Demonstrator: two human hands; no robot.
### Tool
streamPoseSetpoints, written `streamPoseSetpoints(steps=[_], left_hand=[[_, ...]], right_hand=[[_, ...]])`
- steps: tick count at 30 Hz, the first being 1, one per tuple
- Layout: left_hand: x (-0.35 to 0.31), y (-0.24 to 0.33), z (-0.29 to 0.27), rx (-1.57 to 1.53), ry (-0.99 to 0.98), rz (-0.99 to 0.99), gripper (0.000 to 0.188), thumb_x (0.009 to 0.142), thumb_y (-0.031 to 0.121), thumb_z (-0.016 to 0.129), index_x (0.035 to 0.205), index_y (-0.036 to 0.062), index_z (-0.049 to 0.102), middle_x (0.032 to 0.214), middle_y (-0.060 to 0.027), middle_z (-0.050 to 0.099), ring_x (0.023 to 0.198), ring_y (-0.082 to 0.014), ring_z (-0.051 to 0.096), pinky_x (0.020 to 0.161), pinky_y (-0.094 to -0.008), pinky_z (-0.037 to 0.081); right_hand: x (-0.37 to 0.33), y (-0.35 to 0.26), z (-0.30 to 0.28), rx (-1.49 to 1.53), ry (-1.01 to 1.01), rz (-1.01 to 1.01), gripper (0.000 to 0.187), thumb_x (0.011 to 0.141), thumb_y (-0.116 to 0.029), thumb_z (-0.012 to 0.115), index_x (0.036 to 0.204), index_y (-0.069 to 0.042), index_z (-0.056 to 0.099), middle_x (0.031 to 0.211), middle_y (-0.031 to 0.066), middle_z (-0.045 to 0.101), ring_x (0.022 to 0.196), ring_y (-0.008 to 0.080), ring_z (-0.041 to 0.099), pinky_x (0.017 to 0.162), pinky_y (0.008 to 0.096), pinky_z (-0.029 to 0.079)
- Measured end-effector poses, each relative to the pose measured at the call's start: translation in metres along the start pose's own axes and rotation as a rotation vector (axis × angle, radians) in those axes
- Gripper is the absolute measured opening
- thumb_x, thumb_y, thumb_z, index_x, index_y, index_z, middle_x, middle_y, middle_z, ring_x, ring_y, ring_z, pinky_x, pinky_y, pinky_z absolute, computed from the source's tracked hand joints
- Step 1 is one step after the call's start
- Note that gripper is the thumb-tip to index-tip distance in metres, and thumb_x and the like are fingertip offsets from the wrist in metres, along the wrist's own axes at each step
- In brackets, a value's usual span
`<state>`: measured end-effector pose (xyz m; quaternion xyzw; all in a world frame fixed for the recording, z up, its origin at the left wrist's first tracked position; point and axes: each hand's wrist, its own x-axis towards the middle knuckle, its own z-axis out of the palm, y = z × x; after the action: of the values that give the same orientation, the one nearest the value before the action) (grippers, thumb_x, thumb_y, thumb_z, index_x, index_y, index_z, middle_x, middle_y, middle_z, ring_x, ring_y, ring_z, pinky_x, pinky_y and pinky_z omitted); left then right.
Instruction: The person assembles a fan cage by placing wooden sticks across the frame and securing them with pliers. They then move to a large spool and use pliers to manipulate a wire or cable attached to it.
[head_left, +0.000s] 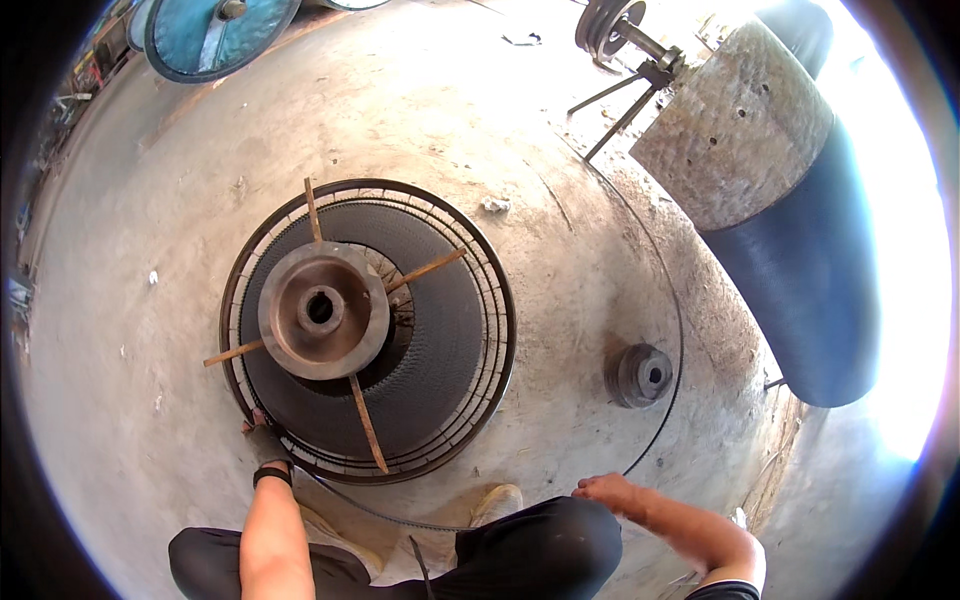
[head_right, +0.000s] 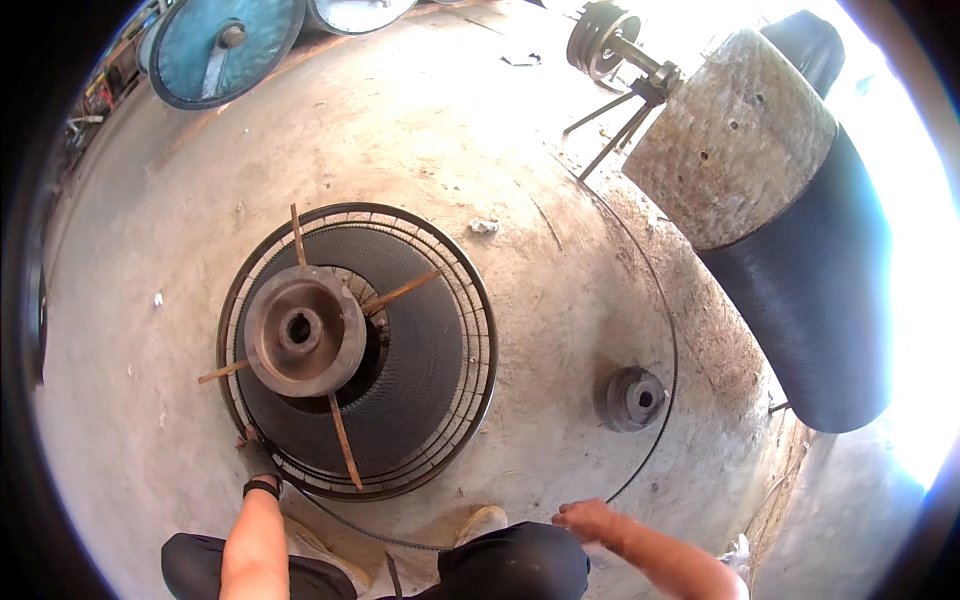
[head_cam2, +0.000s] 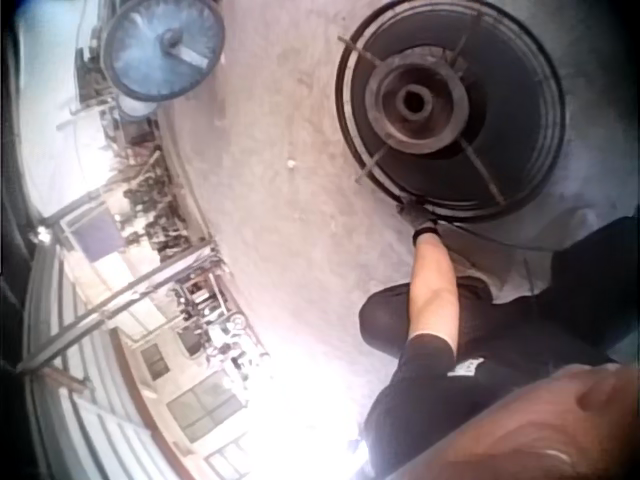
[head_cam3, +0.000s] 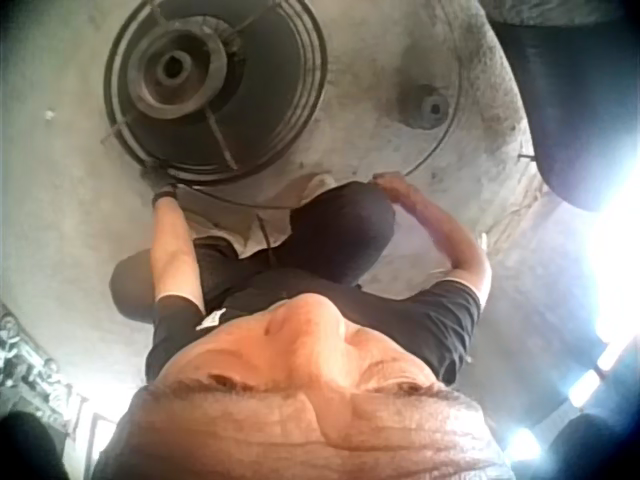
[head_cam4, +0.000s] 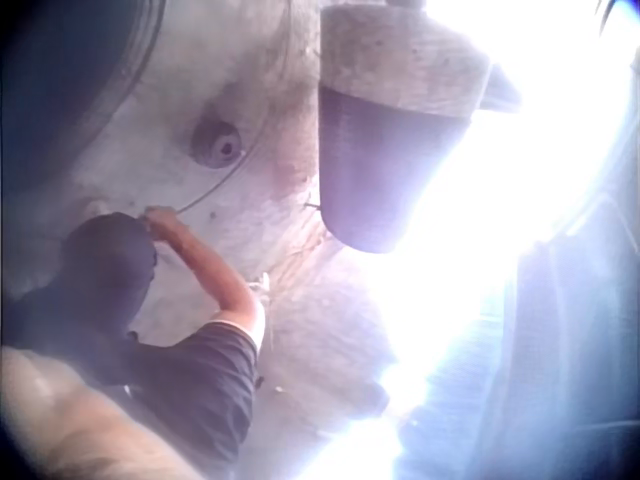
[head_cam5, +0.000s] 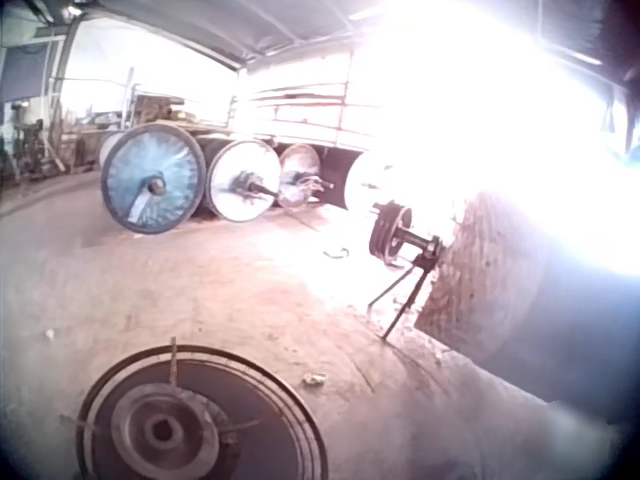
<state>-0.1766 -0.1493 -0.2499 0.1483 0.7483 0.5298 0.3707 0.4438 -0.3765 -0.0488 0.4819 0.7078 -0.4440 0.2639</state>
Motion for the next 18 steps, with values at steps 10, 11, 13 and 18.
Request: streamPoseSetpoints(steps=[10, 11, 13, 18], left_hand=[[0.052, 0.028, 0.004, 0.15, -0.203, 0.183, 0.045, 0.095, 0.042, 0.064, 0.108, -0.0002, 0.059, 0.097, -0.0126, 0.066, 0.084, -0.0247, 0.062, 0.073, -0.0389, 0.051], [0.052, 0.029, 0.006, 0.126, -0.188, 0.194, 0.046, 0.094, 0.043, 0.064, 0.108, -0.0003, 0.059, 0.096, -0.0125, 0.066, 0.084, -0.0247, 0.062, 0.073, -0.0391, 0.051], [0.051, 0.03, 0.007, 0.112, -0.148, 0.178, 0.044, 0.095, 0.042, 0.064, 0.106, 0.0004, 0.06, 0.095, -0.011, 0.066, 0.083, -0.0231, 0.061, 0.073, -0.0383, 0.05], [0.042, 0.034, 0.006, 0.201, -0.142, 0.127, 0.041, 0.095, 0.04, 0.063, 0.107, 0.0014, 0.06, 0.099, -0.0105, 0.066, 0.086, -0.0223, 0.061, 0.077, -0.037, 0.049]], right_hand=[[0.02, -0.007, 0.032, 0.64, -0.138, -0.034, 0.031, 0.084, -0.03, 0.062, 0.107, -0.011, 0.069, 0.103, 0.0154, 0.072, 0.098, 0.0343, 0.068, 0.079, 0.0416, 0.053], [0.026, -0.006, 0.032, 0.739, -0.122, -0.046, 0.031, 0.084, -0.03, 0.062, 0.107, -0.011, 0.07, 0.101, 0.0154, 0.072, 0.096, 0.0335, 0.068, 0.079, 0.0411, 0.053], [0.036, -0.007, 0.028, 0.76, -0.125, -0.043, 0.031, 0.082, -0.029, 0.064, 0.106, -0.011, 0.07, 0.097, 0.015, 0.072, 0.092, 0.0323, 0.069, 0.078, 0.0406, 0.053], [0.036, -0.008, -0.013, 0.504, -0.091, 0.014, 0.028, 0.076, -0.023, 0.067, 0.102, -0.012, 0.071, 0.089, 0.0144, 0.071, 0.085, 0.032, 0.069, 0.074, 0.0426, 0.053]])
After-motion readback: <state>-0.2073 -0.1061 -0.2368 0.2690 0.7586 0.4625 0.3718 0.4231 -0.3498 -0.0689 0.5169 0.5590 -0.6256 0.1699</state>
